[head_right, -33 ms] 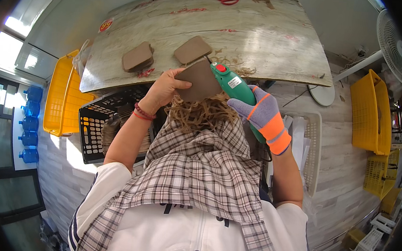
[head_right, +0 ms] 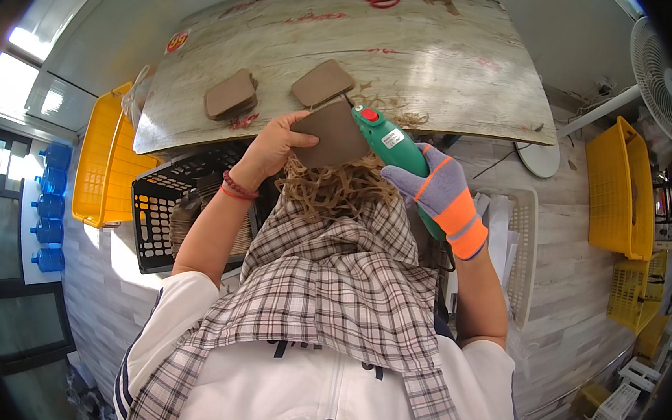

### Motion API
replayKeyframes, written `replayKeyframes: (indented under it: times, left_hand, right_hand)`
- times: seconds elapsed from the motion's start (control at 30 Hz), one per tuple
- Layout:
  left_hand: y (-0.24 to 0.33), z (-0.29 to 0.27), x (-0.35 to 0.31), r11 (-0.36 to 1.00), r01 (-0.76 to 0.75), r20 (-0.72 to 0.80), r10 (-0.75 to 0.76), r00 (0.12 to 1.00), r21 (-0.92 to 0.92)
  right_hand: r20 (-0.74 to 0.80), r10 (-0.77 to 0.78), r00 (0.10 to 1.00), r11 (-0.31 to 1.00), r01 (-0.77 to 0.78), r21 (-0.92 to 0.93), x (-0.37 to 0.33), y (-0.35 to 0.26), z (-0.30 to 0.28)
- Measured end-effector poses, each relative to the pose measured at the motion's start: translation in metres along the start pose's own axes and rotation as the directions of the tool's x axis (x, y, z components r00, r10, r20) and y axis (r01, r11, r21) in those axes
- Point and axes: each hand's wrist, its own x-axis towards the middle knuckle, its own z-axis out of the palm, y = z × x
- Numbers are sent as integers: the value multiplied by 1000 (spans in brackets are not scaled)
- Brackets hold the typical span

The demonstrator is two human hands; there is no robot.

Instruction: The person uses a handheld rotary tool to trim the edges of rectangular cork pieces one at a time. Finished pieces are stacked on the table, and additional pieces are taken from a black crate below the work surface.

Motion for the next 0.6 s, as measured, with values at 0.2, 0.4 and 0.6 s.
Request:
replayKeyframes:
  times: [0.2, 0.4, 0.6]
  left_hand:
    - [19, -18, -5, 944, -192, -143, 237, 961, 270]
    - [21, -33, 0, 968, -230, -152, 243, 958, 98]
    - [26, -36, -2, 979, -160, -78, 171, 982, 126]
  right_hand:
    - [69, 43, 997, 999, -44, 4, -3, -3, -3]
    - [136, 48, 990, 999, -47, -11, 3, 9, -2]
    - [190, 46, 981, 996, -32, -78, 6, 10, -3]
